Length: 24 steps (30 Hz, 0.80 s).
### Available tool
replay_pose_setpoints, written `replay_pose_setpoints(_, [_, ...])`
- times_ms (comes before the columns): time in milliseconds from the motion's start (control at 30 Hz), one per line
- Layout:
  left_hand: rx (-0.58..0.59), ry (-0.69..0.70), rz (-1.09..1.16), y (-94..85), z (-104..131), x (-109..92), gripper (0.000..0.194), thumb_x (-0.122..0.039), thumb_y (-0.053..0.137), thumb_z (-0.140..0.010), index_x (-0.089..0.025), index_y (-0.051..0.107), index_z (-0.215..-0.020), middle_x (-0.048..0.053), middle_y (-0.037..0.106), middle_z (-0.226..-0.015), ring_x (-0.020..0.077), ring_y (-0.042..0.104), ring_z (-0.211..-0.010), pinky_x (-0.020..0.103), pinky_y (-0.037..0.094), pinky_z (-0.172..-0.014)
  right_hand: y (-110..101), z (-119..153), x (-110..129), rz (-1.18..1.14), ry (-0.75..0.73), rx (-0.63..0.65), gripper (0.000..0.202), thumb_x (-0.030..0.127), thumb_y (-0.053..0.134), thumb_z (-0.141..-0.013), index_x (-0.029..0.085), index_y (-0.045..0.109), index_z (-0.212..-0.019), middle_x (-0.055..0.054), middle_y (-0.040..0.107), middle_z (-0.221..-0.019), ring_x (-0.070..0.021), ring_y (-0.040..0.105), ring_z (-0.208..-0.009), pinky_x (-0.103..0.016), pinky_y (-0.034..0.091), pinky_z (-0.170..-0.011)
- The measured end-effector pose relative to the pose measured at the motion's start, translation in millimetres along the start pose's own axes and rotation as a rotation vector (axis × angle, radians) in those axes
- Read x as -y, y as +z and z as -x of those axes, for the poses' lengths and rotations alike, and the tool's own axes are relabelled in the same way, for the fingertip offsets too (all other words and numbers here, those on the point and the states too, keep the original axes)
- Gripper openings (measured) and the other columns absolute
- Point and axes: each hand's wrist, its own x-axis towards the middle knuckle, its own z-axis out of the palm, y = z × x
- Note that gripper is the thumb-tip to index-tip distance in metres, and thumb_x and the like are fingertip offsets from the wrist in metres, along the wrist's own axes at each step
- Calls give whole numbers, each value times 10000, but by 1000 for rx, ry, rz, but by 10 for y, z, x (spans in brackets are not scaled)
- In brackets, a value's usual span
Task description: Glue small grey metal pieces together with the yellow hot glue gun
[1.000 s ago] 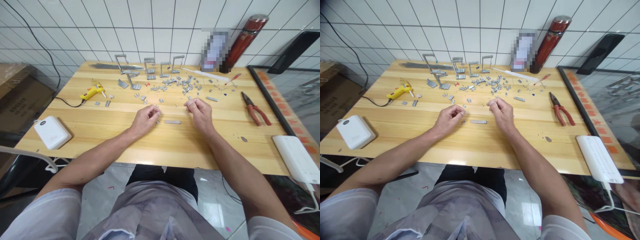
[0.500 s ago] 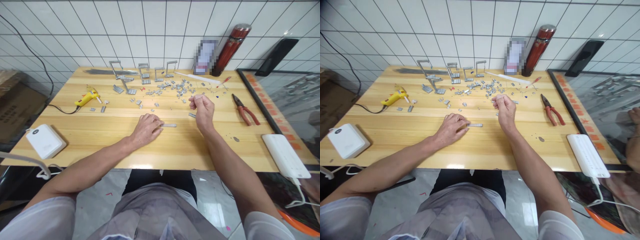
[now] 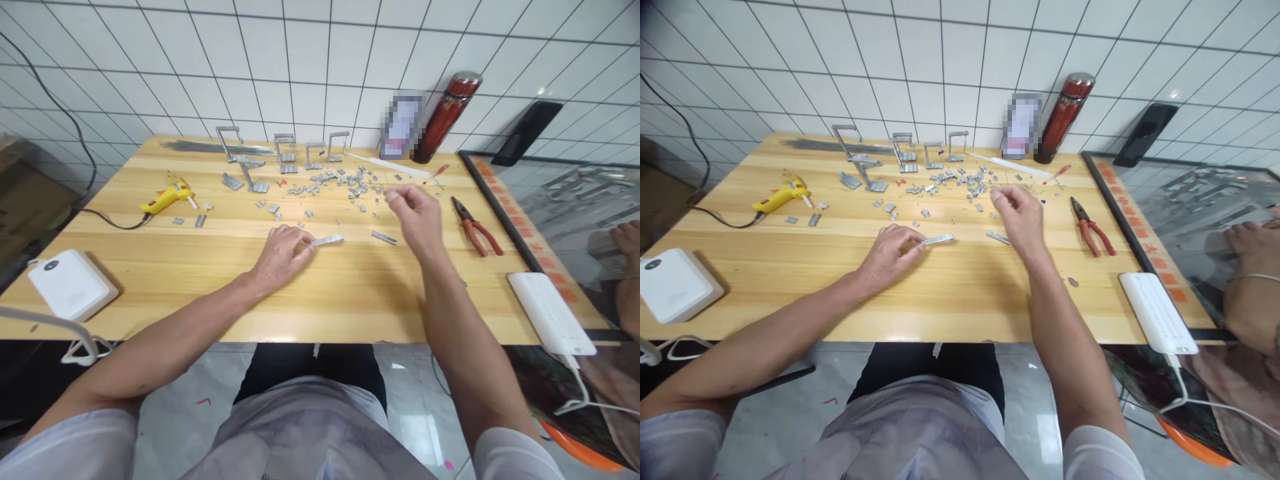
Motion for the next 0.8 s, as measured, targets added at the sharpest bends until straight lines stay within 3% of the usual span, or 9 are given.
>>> replay_pose_setpoints(100, [-39,-6,36,-23,-1,21,86,-295,707,-1029,-242,773,-1043,67,840,-1048,279,698,-1029,426,454,-977,-378,-101,-35,126,99,83,163,407,823,-914,258,850,-974,-38,810,-940,-244,720,-882,-412,570,-864])
replay_pose_setpoints(200, [-33,51,48,-14,4,-9,103,-301,705,-1032,-237,782,-1009,65,841,-1005,269,694,-991,424,446,-968,-593,-19,-126,290,132,191,204,416,832,-903,253,869,-1021,-65,843,-1019,-259,730,-904,-445,579,-896])
replay_pose_setpoints(367, [70,104,11,53,45,-62,146,-318,715,-1037,-227,799,-958,71,827,-943,268,671,-956,428,415,-924,-471,253,-429,555,96,366,218,365,865,-845,227,856,-1014,-110,828,-1066,-289,727,-951,-484,583,-949])
replay_pose_setpoints(500, [146,98,-10,97,68,-57,131,-297,729,-1018,-226,837,-993,87,832,-1009,289,679,-1013,446,423,-933,-300,319,-569,620,46,364,139,320,788,-884,231,833,-981,-114,798,-1017,-302,705,-1009,-459,565,-940])
replay_pose_setpoints(633, [63,91,31,68,48,-57,147,-320,760,-991,-225,850,-1060,98,843,-1068,304,694,-1057,480,450,-979,-263,318,-435,439,150,312,220,458,806,-877,240,785,-848,-73,754,-903,-265,653,-890,-427,516,-867])
replay_pose_setpoints(700, [-8,64,147,17,25,-86,149,-323,732,-1003,-227,845,-1009,92,836,-1026,287,710,-1030,479,476,-991,-245,339,-258,178,310,329,339,567,852,-828,239,783,-878,-43,742,-866,-228,614,-801,-388,489,-799])
replay_pose_setpoints(800, [-62,-60,448,-77,-7,-162,191,-377,733,-1008,-230,850,-978,81,818,-1002,251,725,-989,434,532,-961,-144,416,80,-339,520,475,462,650,925,-782,226,759,-854,-43,738,-868,-194,595,-772,-349,489,-758])
